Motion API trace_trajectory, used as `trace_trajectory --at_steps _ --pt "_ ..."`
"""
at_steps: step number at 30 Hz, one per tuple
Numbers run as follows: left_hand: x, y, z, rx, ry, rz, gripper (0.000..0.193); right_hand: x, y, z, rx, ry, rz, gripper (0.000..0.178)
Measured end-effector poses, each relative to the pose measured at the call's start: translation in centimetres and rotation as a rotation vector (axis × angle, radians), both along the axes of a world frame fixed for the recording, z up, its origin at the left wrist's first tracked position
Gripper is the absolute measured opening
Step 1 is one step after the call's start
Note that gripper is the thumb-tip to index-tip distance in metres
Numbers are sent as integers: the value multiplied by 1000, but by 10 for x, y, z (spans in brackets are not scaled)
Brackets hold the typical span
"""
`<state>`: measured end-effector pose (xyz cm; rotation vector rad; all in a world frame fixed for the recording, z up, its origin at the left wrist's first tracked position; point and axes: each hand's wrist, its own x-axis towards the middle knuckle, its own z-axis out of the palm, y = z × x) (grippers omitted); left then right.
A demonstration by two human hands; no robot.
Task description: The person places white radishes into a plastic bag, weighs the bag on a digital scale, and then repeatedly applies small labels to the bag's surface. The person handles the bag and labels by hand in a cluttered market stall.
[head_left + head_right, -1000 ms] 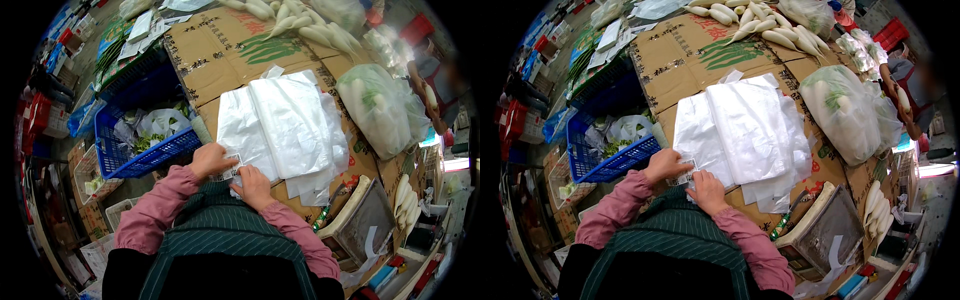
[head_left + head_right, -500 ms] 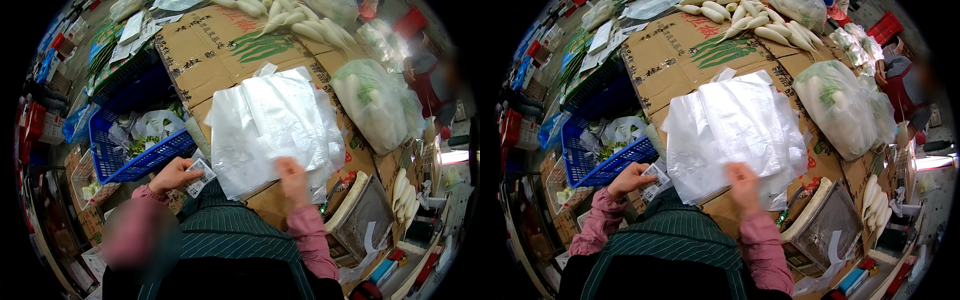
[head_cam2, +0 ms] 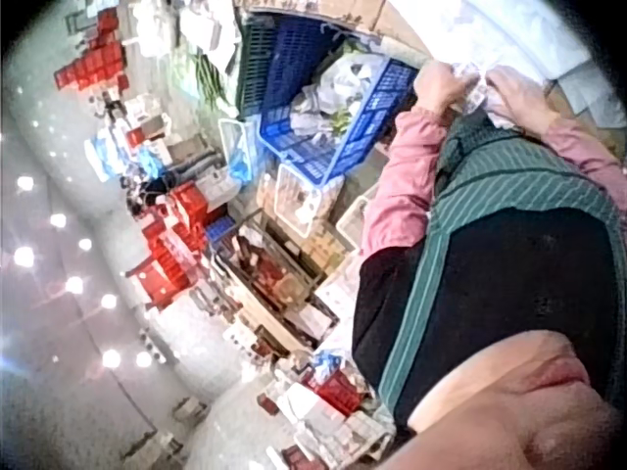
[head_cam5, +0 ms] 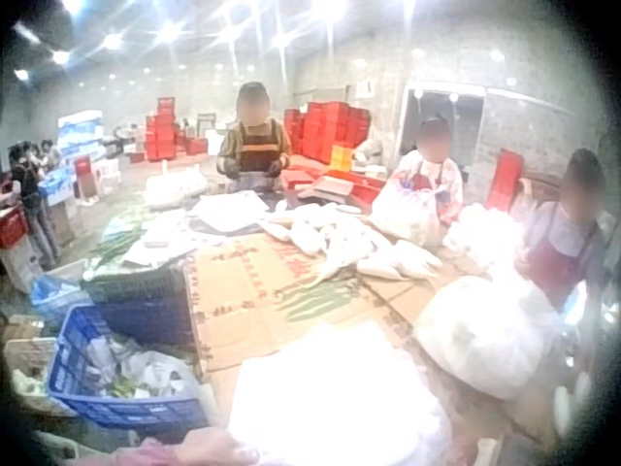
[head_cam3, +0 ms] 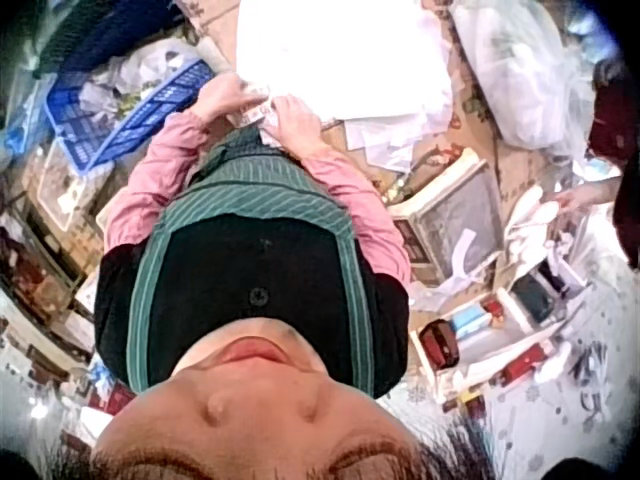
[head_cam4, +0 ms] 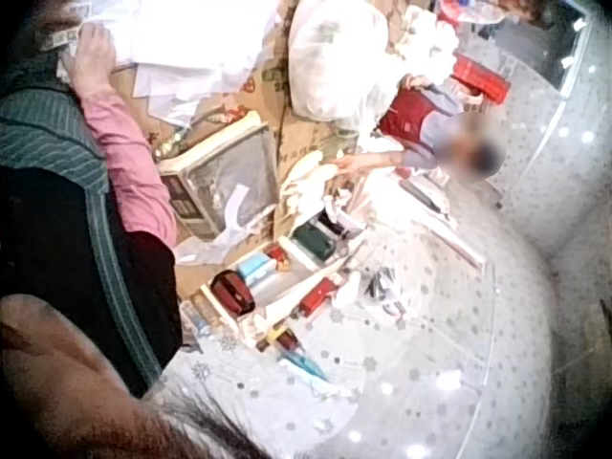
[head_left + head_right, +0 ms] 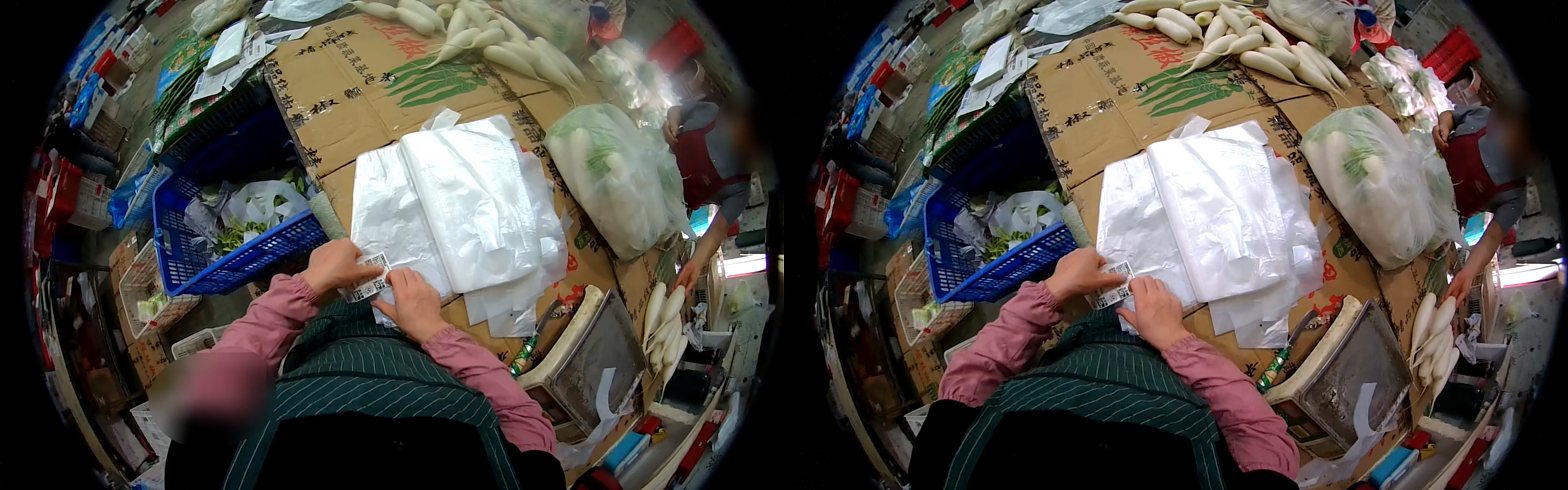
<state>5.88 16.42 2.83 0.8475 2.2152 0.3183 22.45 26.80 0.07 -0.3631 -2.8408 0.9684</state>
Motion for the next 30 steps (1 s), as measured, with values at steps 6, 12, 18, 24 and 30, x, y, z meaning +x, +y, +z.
trace_trajectory --at_steps 6,12,18,24,30 --pt "-14 -72 -1 335 -559 196 20 1 0 -10 -63 39 -65 18" --pt "-13 -98 2 518 -667 141 16 10 11 -19 -479 136 -176 15" --pt "-2 -80 21 361 -784 240 15 51 97 17 -711 129 -643 17" --pt "8 -46 25 550 -506 35 17 65 125 60 -391 636 -880 13" --pt "6 11 -11 156 3 -100 32 12 20 22 -220 232 -103 29"
